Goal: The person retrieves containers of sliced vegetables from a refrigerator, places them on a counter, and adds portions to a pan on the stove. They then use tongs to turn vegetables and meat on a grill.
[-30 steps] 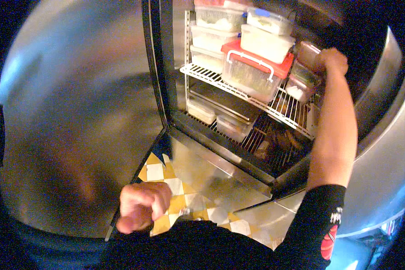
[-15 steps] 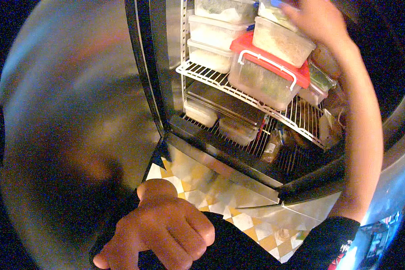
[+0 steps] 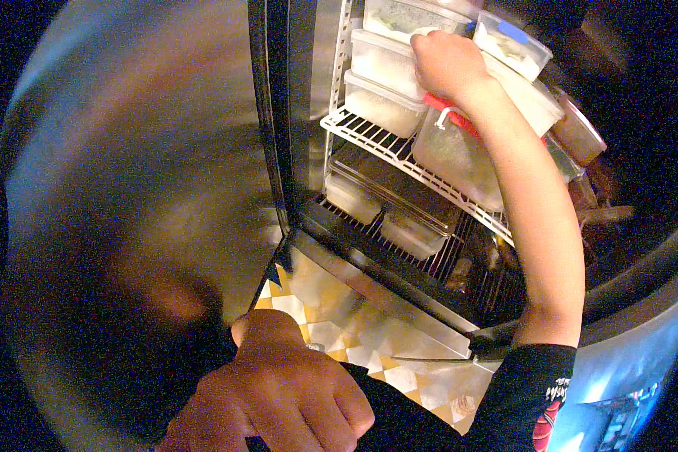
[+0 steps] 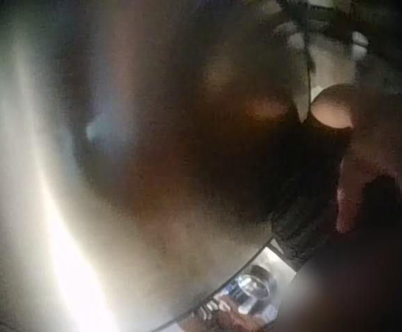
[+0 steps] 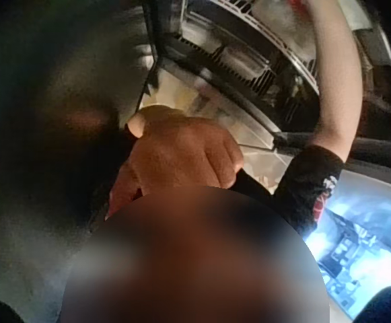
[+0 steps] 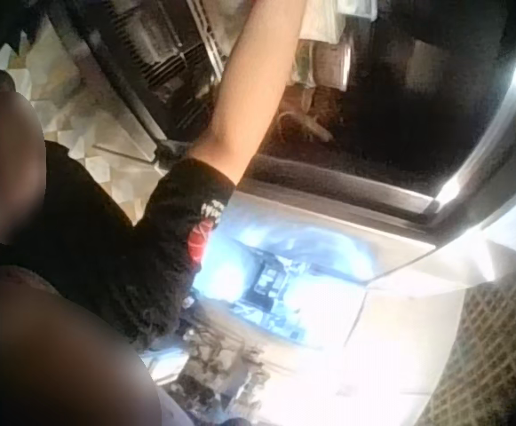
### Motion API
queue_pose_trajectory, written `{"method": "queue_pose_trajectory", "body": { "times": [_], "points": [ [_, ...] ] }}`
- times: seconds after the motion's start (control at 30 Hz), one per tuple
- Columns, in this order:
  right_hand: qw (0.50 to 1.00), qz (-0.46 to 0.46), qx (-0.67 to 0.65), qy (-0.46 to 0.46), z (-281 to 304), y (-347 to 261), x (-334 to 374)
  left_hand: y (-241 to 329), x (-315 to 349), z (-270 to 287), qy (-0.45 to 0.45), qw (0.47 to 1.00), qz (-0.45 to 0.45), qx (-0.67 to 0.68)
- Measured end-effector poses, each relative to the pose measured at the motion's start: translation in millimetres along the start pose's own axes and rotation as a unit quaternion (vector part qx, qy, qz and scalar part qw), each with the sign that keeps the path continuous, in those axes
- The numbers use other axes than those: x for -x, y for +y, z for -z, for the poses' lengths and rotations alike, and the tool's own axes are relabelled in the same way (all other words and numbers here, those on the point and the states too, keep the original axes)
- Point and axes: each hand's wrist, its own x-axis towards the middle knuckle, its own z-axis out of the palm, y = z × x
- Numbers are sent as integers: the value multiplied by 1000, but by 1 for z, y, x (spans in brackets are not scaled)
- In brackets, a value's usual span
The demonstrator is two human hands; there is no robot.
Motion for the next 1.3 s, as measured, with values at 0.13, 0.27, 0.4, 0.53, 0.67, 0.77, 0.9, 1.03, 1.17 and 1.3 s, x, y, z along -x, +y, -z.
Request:
{"method": "queue_pose_trajectory", "body": {
  "times": [0.13,0.27,0.4,0.53,0.67,0.77,0.9,1.03,1.17,1.3],
  "points": [
    [998,23,41,41,-4,-13,-2,-1,9,-8,21,1000,-16,-4],
    [997,42,52,37,-8,-12,-3,2,9,3,-42,998,14,35],
    [995,40,76,43,-4,-19,-6,16,18,23,197,948,247,-38],
    [996,36,61,62,-10,-18,-3,-40,45,102,383,857,256,-233],
    [984,78,54,149,-7,-17,1,-78,77,174,405,741,305,-439],
    [986,74,27,148,-4,-18,14,-89,73,202,535,701,344,-324],
    [985,68,-23,158,-2,-20,28,-92,68,230,566,723,301,-256],
    [982,80,-33,168,0,-24,28,-93,70,227,582,718,299,-237],
    [983,95,-54,148,11,-28,35,-94,82,238,559,726,356,-180],
    [979,100,-91,155,24,-31,43,-88,53,214,555,732,372,-136]
  ]
}}
